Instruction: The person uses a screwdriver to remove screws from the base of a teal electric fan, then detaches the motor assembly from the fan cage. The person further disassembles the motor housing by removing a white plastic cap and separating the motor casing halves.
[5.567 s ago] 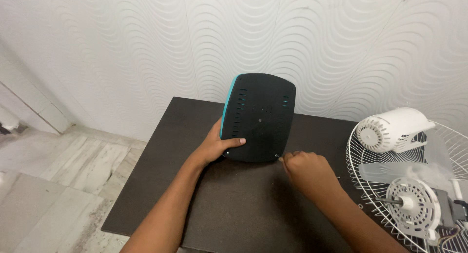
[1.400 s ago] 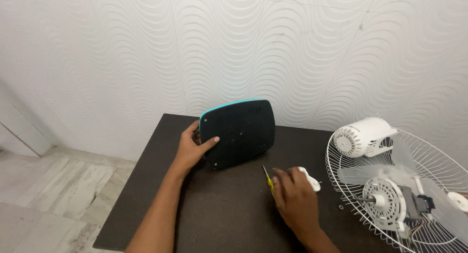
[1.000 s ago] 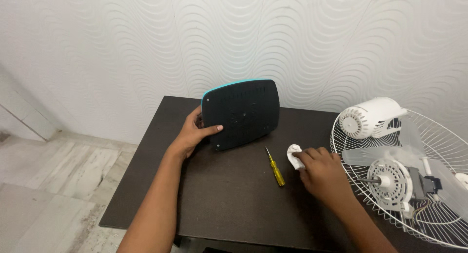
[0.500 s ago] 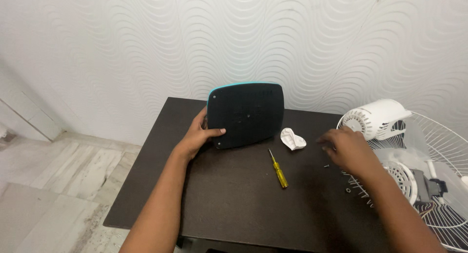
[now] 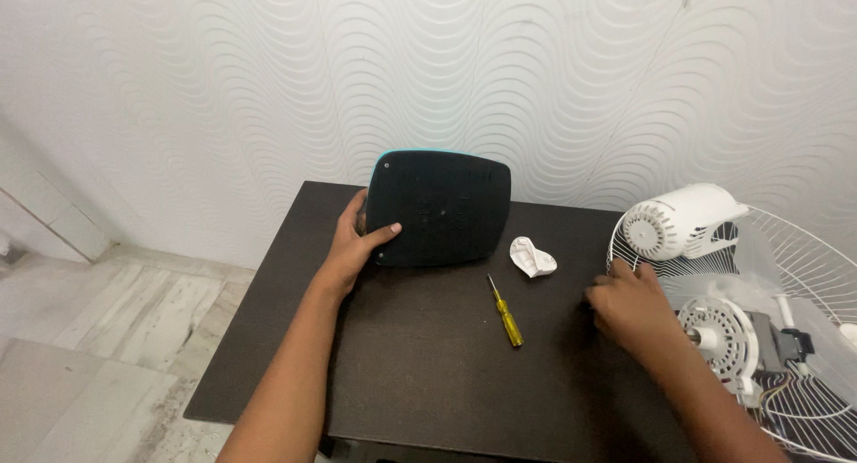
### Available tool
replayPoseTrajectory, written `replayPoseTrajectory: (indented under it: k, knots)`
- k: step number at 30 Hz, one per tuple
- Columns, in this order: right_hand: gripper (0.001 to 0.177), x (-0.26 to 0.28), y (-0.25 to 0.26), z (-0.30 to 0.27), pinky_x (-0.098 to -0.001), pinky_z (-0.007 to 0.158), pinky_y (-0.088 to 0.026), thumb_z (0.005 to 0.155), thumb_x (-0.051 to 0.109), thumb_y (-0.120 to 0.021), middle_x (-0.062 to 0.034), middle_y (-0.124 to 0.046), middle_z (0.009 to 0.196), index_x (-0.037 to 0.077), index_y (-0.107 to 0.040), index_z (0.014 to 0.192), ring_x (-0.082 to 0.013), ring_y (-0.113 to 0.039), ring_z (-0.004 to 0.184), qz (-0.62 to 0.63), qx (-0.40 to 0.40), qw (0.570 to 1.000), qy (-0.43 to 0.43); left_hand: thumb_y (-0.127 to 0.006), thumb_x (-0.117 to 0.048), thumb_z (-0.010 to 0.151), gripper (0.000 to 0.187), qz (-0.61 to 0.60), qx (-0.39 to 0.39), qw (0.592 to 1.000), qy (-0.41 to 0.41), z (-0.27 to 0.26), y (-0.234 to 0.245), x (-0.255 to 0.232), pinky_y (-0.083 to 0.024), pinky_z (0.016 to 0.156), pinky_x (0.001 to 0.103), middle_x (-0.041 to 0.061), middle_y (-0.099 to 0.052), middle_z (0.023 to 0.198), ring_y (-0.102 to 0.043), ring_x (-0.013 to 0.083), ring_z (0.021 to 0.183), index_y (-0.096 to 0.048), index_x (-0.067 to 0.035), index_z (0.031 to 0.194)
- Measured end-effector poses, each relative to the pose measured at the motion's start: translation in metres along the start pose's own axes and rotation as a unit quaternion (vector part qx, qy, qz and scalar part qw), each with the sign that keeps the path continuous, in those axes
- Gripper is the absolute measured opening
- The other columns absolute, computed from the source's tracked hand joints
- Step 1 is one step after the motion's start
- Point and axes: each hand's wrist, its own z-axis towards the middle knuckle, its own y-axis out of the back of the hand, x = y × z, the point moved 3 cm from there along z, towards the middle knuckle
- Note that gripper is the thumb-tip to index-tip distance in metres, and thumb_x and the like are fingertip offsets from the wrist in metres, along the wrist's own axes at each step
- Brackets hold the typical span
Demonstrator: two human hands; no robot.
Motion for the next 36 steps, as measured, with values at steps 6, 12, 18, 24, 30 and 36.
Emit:
replayPoseTrajectory:
  k: [6, 12, 18, 24, 30, 36]
  knots:
    - [0.009, 0.004, -0.01, -0.003, -0.0398, 0.088, -0.045, 0.081, 0.015, -0.074, 0.0008, -0.072, 0.103, 0.015, -0.076, 0.09, -0.0215, -0.058, 0.11, -0.002, -0.069, 0.998, -0.013, -0.081, -0.013, 0.075, 0.089, -0.028, 0.024, 0.998, -0.05, 0.001, 0.002, 0.0, -0.05, 0.104, 0.04, 0.019, -0.072, 0.119, -0.068, 0.0271, 0.117, -0.037, -0.003, 0.152]
    - [0.025, 0.016, -0.005, -0.003, -0.0422, 0.086, -0.046, 0.071, 0.024, -0.081, -0.0012, -0.07, 0.101, 0.014, -0.074, 0.093, -0.0238, -0.058, 0.107, 0.024, -0.08, 0.996, -0.006, -0.081, -0.013, 0.071, 0.093, -0.077, 0.023, 0.995, -0.054, -0.003, 0.001, -0.007, -0.048, 0.108, 0.046, 0.022, -0.073, 0.11, -0.069, 0.0299, 0.114, -0.037, -0.005, 0.152]
    - [0.015, 0.043, 0.004, -0.001, -0.0404, 0.076, -0.049, 0.075, 0.017, -0.079, -0.0053, -0.067, 0.084, 0.007, -0.07, 0.08, -0.0253, -0.062, 0.089, 0.199, -0.213, 0.956, -0.013, -0.077, -0.015, 0.07, 0.088, -0.197, 0.018, 0.976, -0.089, -0.011, 0.006, -0.019, -0.043, 0.113, 0.046, 0.015, -0.06, 0.138, -0.053, 0.0294, 0.135, -0.044, -0.01, 0.152]
    - [0.016, 0.06, 0.008, 0.006, -0.0358, 0.062, -0.054, 0.071, 0.007, -0.08, -0.0075, -0.066, 0.08, 0.003, -0.068, 0.081, -0.0194, -0.066, 0.07, 0.454, -0.255, 0.852, -0.048, -0.077, -0.017, 0.069, 0.087, -0.329, 0.031, 0.941, -0.066, -0.011, 0.006, -0.012, -0.039, 0.112, 0.049, 0.011, -0.054, 0.14, -0.046, 0.03, 0.136, -0.045, -0.014, 0.15]
    - [0.014, 0.082, 0.003, 0.016, -0.0304, 0.054, -0.049, 0.072, 0.005, -0.079, -0.0058, -0.063, 0.074, 0.003, -0.07, 0.083, -0.0135, -0.059, 0.06, 0.541, -0.294, 0.784, -0.072, -0.083, -0.013, 0.067, 0.085, -0.339, 0.028, 0.939, -0.047, -0.007, 0.006, -0.003, -0.038, 0.114, 0.055, 0.015, -0.055, 0.135, -0.046, 0.0354, 0.136, -0.045, -0.009, 0.143]
    - [0.012, 0.086, -0.012, 0.025, -0.0264, 0.052, -0.048, 0.073, 0.008, -0.081, -0.001, -0.064, 0.073, 0.006, -0.072, 0.081, -0.0086, -0.059, 0.059, 0.538, -0.26, 0.798, -0.078, -0.084, -0.007, 0.065, 0.099, -0.171, 0.018, 0.984, 0.036, -0.001, 0.003, 0.007, -0.037, 0.112, 0.049, 0.013, -0.052, 0.141, -0.046, 0.0292, 0.137, -0.035, -0.011, 0.151]
